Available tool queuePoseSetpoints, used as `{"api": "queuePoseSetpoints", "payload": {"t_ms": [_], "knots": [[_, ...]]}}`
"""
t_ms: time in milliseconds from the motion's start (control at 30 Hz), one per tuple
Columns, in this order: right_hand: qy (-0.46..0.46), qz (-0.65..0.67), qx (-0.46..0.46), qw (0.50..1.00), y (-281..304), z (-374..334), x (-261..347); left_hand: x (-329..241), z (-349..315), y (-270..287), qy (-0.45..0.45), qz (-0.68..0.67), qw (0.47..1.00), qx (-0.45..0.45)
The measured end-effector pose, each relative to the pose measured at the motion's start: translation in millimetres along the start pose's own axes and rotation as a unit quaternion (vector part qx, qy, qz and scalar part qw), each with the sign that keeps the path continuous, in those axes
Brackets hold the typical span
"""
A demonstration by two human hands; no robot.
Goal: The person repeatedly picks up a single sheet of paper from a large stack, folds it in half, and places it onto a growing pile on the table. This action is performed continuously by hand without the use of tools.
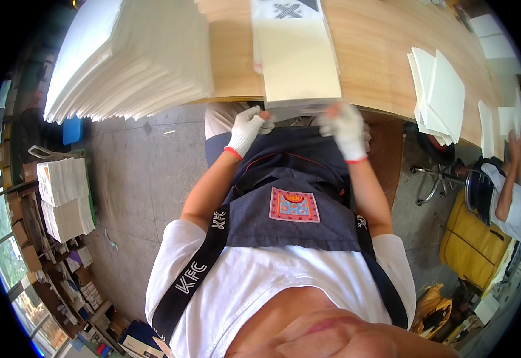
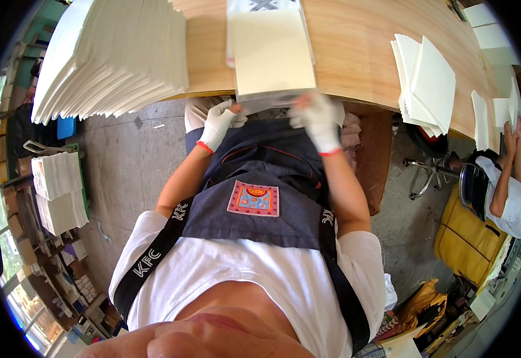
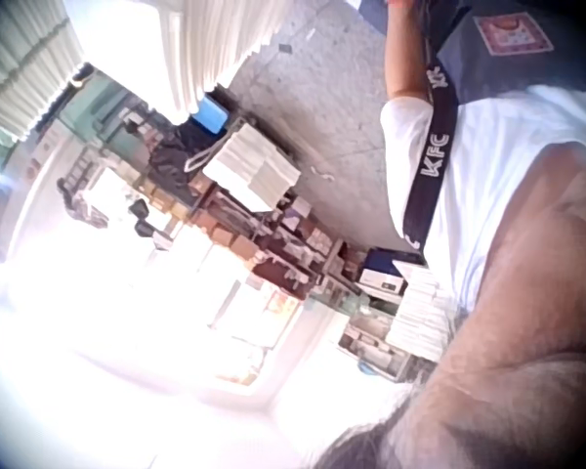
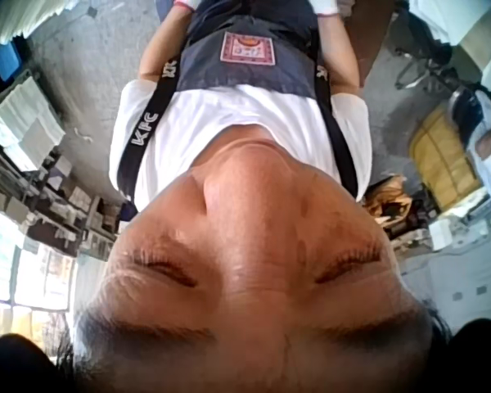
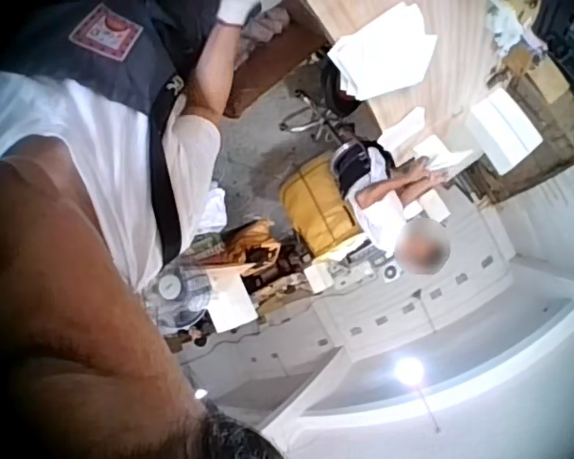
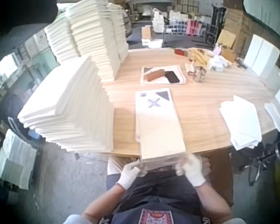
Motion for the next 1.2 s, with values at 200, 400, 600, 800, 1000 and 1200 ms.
{"api": "queuePoseSetpoints", "payload": {"t_ms": [200,400,600,800,1000,1200], "knots": [[-0.177,-0.82,0.1,0.535,254.8,-95.9,-137.6,-29.0,-10.7,18.8,-0.224,0.27,0.936,-0.027],[0.103,-0.678,-0.074,0.724,95.8,-40.3,-2.0,-89.8,-49.7,-46.4,-0.602,0.529,0.595,-0.064],[0.392,-0.604,-0.056,0.692,1.4,-4.1,49.1,-81.9,-35.3,-35.9,-0.557,0.51,0.653,-0.044],[0.137,-0.471,-0.212,0.845,14.3,18.3,16.1,-15.3,14.5,31.0,-0.243,0.061,0.951,-0.18],[0.05,-0.369,-0.19,0.908,54.3,17.8,-14.1,-16.1,8.2,7.6,-0.11,-0.174,0.977,-0.06],[-0.098,0.15,0.106,0.978,-39.2,11.8,-28.4,-175.2,-90.2,-33.9,-0.34,0.248,0.906,-0.049]]}}
Point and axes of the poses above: each hand's wrist, its own z-axis towards the middle knuckle, its own y-axis out of the back of the hand, x = y × z, the point moved 8 cm from there along z, towards the middle knuckle, and after that the axes turned 6 degrees about -z, right-handed, at the moved point
